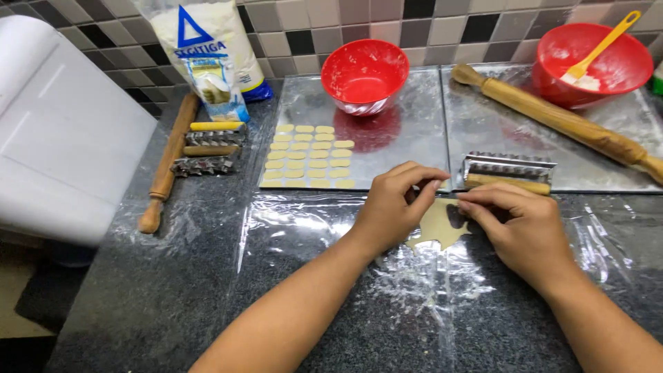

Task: Cutting out decorative shapes from a sheet of dough using a metal mold and removing the excess.

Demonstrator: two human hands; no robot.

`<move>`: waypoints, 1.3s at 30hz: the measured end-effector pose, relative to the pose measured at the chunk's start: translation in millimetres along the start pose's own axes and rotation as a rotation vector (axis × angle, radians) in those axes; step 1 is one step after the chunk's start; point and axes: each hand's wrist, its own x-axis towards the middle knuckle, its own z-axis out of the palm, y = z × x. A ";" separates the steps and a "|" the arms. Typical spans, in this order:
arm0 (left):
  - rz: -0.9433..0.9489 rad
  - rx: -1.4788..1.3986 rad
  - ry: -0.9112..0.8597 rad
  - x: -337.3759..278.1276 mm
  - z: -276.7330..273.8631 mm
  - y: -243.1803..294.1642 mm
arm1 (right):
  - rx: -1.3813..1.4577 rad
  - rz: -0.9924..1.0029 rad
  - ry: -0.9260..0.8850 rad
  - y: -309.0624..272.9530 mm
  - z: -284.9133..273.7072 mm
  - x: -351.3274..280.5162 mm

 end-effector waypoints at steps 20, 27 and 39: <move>-0.345 -0.331 -0.122 -2.9 4.3 -3.8 | 0.110 -0.012 0.129 -24.1 -7.0 10.7; -0.391 -0.369 -0.112 -1.4 4.5 -2.7 | 0.102 -0.043 0.096 -13.0 -5.8 12.7; -0.401 -0.342 -0.123 0.5 4.1 2.1 | 0.209 0.025 0.124 -31.4 -3.7 8.6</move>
